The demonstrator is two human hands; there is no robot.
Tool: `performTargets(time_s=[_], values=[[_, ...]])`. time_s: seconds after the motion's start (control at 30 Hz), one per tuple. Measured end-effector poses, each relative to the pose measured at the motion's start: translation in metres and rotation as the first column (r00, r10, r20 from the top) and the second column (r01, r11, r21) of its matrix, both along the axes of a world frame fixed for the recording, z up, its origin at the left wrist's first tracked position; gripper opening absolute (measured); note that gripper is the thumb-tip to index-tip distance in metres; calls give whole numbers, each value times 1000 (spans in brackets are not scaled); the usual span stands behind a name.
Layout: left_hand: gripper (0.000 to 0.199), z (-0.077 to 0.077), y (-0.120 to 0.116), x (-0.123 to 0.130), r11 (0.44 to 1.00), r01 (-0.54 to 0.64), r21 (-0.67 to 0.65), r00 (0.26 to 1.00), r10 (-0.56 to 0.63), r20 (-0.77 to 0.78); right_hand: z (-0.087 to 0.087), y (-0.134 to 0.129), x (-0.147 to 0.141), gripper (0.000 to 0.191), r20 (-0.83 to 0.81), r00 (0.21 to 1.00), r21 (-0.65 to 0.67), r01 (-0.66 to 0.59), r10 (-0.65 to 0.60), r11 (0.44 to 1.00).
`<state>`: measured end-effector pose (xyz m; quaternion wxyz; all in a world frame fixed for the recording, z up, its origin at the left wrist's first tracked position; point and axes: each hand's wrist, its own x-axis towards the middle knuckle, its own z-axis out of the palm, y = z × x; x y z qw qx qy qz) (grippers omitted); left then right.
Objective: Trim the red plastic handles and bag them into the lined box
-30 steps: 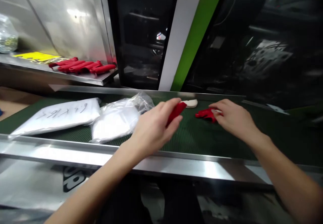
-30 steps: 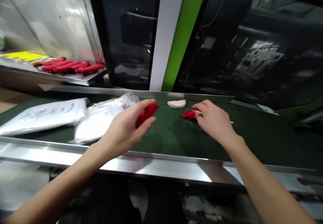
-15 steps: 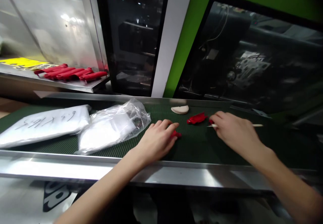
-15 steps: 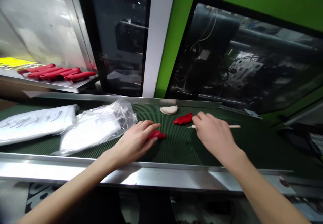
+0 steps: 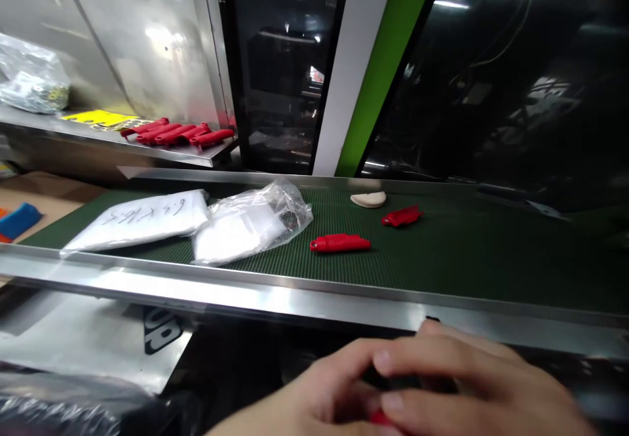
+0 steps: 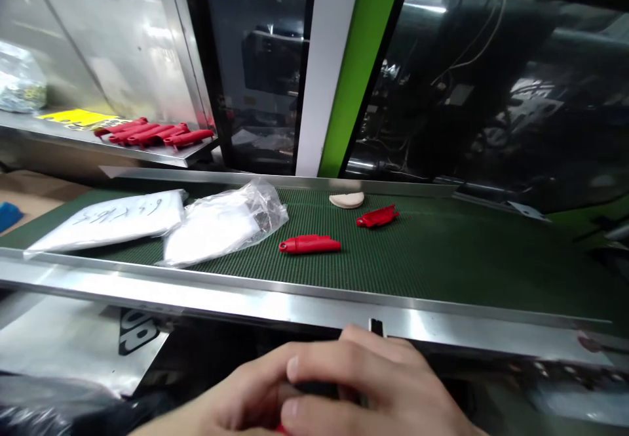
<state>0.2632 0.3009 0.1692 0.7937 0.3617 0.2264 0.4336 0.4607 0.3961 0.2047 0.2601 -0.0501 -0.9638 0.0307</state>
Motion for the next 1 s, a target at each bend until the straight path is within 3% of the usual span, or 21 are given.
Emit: performTargets(time_s=[0.03, 0.1, 0.17, 0.2, 0.27, 0.37, 0.43, 0.6, 0.77, 1.0], values=[[49, -10, -9, 5, 992, -100, -81, 994, 103, 32, -3, -2, -7, 24, 12, 1000, -71, -3, 4, 997], [40, -26, -27, 12, 919, -338, -201, 939, 343, -10, -12, -9, -16, 29, 35, 992, -227, 129, -125, 965], [30, -35, -44, 16, 810, -534, -242, 844, 527, -101, -26, -19, -20, 39, 93, 953, -385, 303, -290, 872], [27, -37, -52, 18, 761, -602, -242, 797, 590, -130, -33, -24, -22, 39, 131, 939, -447, 343, -319, 826], [26, -41, -63, 20, 689, -684, -239, 727, 672, -141, -45, -36, -25, 30, 130, 956, -533, 291, -263, 795], [27, -50, -73, 24, 639, -729, -244, 671, 738, -71, -56, -50, -33, 28, -7, 995, -557, 81, -103, 827], [28, -58, -79, 27, 621, -746, -240, 641, 767, -9, -60, -57, -37, 36, -46, 998, -510, 22, -53, 860], [33, -60, -88, 29, 619, -756, -212, 629, 777, 28, -65, -66, -42, 47, -25, 999, -392, 10, -21, 920], [35, -46, -92, 26, 610, -743, -277, 647, 760, -61, -65, -68, -41, 45, -24, 999, -364, -34, 27, 931], [34, -49, -91, 27, 606, -754, -252, 621, 783, 24, -62, -69, -42, 42, -42, 998, -292, -47, 37, 955]])
